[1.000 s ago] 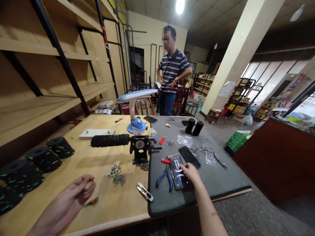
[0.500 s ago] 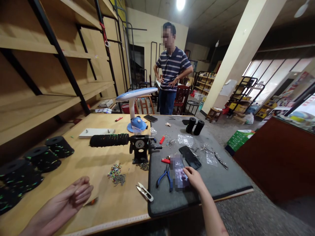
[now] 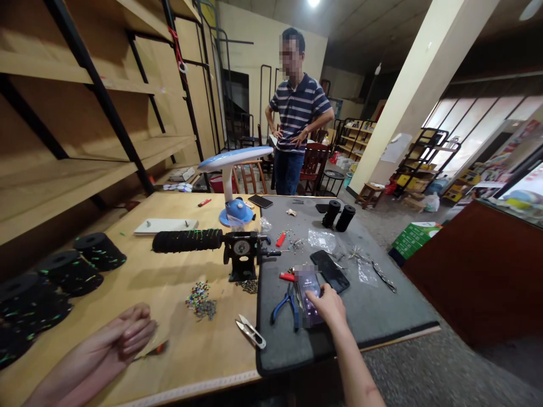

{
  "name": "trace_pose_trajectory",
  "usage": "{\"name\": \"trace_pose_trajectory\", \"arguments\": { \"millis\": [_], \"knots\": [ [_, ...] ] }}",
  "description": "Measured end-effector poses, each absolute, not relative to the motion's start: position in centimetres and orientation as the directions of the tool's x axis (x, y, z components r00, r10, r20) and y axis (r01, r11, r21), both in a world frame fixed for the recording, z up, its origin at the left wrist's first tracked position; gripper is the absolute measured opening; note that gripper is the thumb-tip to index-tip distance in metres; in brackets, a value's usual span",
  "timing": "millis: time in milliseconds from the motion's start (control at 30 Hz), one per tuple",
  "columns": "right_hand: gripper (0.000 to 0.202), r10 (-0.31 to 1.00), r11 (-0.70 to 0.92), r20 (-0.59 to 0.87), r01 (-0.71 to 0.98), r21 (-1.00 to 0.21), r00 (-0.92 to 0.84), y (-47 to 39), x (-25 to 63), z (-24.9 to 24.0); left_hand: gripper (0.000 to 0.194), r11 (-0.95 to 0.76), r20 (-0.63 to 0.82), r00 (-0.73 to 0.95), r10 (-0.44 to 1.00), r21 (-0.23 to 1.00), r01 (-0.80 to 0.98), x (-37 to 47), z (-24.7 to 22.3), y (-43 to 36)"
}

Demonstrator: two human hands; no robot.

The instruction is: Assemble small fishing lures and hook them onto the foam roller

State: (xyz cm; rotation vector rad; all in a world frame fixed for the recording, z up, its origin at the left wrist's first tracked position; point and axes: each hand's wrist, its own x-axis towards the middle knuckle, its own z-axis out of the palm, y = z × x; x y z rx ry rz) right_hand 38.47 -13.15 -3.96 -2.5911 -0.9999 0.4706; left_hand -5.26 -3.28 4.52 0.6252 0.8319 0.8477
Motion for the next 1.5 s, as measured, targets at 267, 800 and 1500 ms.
{"name": "trace_pose_trajectory", "arguments": {
  "millis": [267,800,1500],
  "knots": [
    [0.037,0.689,-0.707,-0.192,0.587,-0.395,0.699,-13.5,38.7,-3.4,0.035,0.519,-0.37,0.387,0.845,0.745,-0.419,-5.2,4.0,-3.2],
    [0.05,0.696,-0.704,-0.189,0.605,-0.373,0.693,-13.5,38.0,-3.5,0.031,0.513,-0.354,0.389,0.85,0.722,-0.464,-5.4,4.0,-3.4],
    [0.039,0.682,-0.711,-0.172,0.589,-0.385,0.711,-13.5,38.0,-3.5,0.03,0.537,-0.399,0.37,0.839,0.718,-0.443,-5.1,4.7,-3.5]
  ]
}}
